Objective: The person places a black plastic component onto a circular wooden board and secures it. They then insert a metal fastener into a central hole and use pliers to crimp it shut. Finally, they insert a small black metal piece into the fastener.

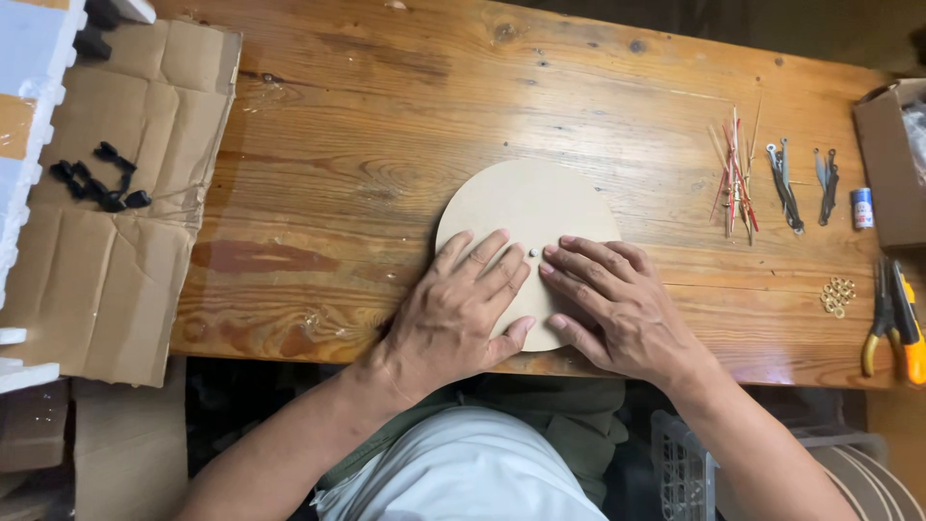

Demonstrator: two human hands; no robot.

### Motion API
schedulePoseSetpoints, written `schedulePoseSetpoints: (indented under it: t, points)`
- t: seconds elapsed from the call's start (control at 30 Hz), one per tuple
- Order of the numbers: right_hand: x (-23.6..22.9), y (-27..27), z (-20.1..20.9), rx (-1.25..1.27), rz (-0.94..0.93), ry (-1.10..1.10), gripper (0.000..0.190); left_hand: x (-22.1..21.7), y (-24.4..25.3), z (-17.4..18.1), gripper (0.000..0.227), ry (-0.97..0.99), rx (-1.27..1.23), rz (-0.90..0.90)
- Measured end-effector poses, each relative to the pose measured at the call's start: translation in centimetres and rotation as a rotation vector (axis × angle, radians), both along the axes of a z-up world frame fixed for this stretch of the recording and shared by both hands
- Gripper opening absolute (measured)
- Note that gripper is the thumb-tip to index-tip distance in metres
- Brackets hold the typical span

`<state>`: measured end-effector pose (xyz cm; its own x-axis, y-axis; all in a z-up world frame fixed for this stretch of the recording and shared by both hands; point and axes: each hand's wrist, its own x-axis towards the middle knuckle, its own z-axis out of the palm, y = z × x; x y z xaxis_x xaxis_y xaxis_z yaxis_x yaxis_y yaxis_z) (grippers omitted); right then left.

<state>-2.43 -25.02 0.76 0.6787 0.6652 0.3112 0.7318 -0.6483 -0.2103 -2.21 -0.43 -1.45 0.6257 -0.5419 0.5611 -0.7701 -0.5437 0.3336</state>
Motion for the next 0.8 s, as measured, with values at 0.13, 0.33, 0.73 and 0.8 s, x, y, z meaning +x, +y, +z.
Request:
schedulePoseSetpoints:
  t: [0.13,0.33,0.73,0.8]
  points:
    - [-0.2,0.5,0.5,-0.005,-0.049,-0.002,0.046,-0.1,-0.1,0.2,0.052,-0.010,-0.016,-0.043]
    - [-0.3,0.7,1.3,0.123,-0.042,0.026,0.035,-0.3,-0.5,0.1,0.057,-0.018,0.062,0.001]
    - [-1.8,-2.6,2.2,0.416,-0.107,0.132,0.017,-0.3,-0.9,2.1,0.056,-0.055,0.144,0.073]
    - [-2.5,-5.1,1.6,0.349,-0.397,0.018,0.006,-0.5,-1.0,1.8,0.056,-0.069,0.159,0.102]
